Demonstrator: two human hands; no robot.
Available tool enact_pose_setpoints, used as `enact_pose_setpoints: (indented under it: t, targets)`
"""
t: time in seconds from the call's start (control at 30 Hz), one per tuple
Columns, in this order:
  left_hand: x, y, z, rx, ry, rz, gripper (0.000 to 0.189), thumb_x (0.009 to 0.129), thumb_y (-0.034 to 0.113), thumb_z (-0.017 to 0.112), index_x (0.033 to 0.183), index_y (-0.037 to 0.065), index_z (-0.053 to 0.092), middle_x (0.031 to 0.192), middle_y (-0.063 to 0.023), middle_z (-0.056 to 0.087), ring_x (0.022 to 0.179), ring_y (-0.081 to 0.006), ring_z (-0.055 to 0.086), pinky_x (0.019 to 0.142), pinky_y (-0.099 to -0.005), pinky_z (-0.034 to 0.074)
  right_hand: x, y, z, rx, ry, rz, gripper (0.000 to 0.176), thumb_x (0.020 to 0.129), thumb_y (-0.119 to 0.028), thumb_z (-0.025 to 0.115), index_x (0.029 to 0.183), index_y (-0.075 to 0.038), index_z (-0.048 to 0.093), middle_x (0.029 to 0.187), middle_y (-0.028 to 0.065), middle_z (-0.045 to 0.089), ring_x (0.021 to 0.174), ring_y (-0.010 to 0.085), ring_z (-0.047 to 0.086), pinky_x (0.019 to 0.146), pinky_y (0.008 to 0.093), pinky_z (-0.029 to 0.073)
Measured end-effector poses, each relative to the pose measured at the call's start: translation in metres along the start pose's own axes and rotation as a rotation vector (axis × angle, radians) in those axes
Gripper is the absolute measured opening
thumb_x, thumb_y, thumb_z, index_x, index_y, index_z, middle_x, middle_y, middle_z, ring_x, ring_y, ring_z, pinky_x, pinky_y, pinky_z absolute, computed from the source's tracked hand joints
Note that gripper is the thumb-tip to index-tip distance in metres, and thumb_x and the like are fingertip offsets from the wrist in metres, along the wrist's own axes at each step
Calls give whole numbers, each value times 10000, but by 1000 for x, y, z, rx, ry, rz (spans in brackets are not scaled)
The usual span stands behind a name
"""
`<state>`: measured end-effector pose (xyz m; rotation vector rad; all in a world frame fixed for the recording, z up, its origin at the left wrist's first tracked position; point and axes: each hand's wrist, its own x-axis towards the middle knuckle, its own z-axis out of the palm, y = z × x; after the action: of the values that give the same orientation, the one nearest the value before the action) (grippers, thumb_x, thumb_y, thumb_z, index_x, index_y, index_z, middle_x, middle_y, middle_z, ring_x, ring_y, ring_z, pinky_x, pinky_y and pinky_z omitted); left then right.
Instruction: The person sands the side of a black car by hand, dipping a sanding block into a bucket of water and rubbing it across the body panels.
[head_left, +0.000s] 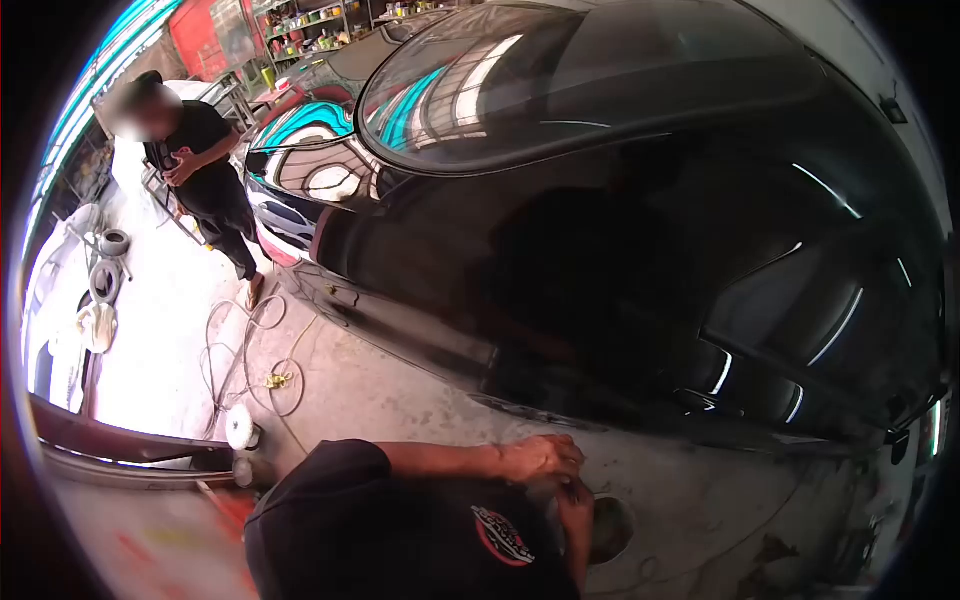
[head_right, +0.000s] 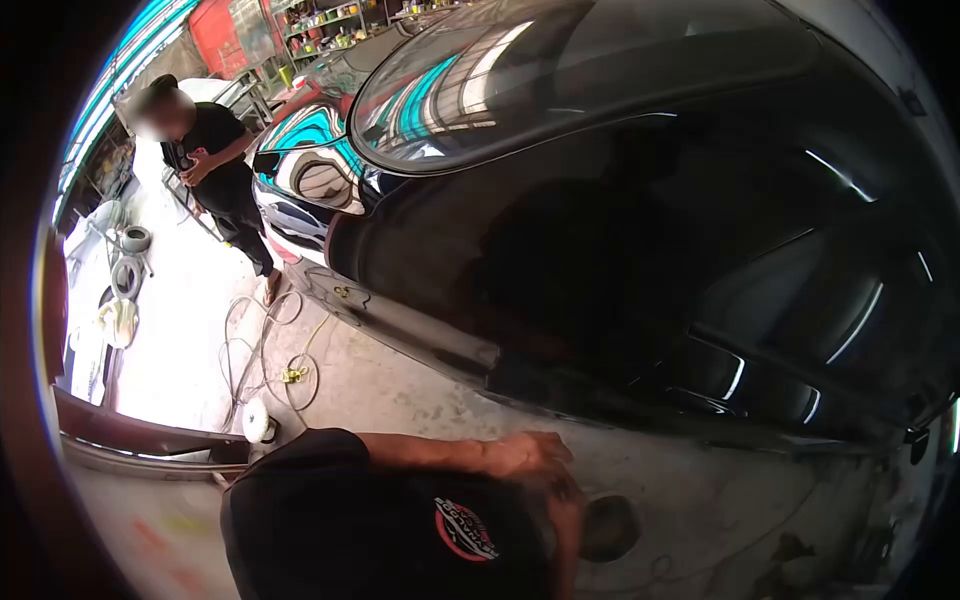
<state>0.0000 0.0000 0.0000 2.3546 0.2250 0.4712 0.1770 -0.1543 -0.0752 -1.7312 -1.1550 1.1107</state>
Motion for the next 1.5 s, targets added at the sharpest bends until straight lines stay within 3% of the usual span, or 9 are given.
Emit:
enact_pose_setpoints:
  t: [0.17,0.27,0.37,0.47,0.57,0.67,0.73,0.87,1.5]
  targets:
    - [10,-11,-11,5,-89,-27,232,874,205,674,1078,96,682,1176,-105,645,1145,-333,592,993,-431,505,14,-5,0,-52,17,-71,230,940,-85,653,1126,48,681,935,155,722,866,193,665,800,337,519]
    - [3,-11,-8,-13,123,123,191,803,189,644,948,65,659,986,-112,630,985,-349,623,836,-446,545,9,12,12,-28,76,4,197,952,-66,625,1096,53,689,935,156,724,867,191,670,810,332,527]
    - [2,-20,2,-14,136,110,208,830,193,623,991,65,649,999,-98,638,991,-346,622,845,-444,533,11,7,6,1,21,84,268,983,-118,601,1203,19,671,1079,204,712,995,270,677,880,414,531]
    - [1,-25,-6,-54,97,100,203,847,184,619,1006,62,646,1005,-100,639,980,-343,621,852,-449,525,19,43,1,-97,-69,97,523,997,-395,632,1426,-104,561,1286,240,657,1138,384,642,1033,537,450]
    - [4,-29,-12,-70,135,110,176,862,174,612,997,62,636,1008,-106,639,975,-336,621,857,-455,516,21,63,-15,-616,51,-281,431,1042,-302,553,1394,-53,577,1272,225,658,1037,314,685,855,443,550]
    - [-2,-29,-16,-52,105,27,154,855,169,616,964,59,623,1002,-110,637,972,-332,621,858,-462,508,8,67,-28,-622,75,-3,495,1056,-329,506,1465,-49,501,1290,191,652,1067,295,678,872,452,539]
    - [-5,-33,-16,-70,20,-23,193,870,176,651,1033,71,657,1061,-110,664,1046,-338,628,894,-459,517,6,54,-37,-881,-112,62,531,1054,-346,503,1487,-41,466,1324,184,633,1116,306,653,919,465,517]
    - [-11,-38,-10,-99,105,42,160,853,190,615,935,52,608,984,-125,628,982,-342,618,854,-464,508,13,62,-35,-843,-76,37,524,1048,-321,507,1484,-34,465,1329,198,624,1133,331,638,926,488,508]
    - [-36,-16,-23,-180,104,-93,241,881,154,668,1106,69,680,1125,-146,688,1106,-365,640,938,-459,526,-12,105,-63,-670,57,151,496,1021,-202,523,1470,0,461,1349,267,579,1216,449,564,959,598,466]
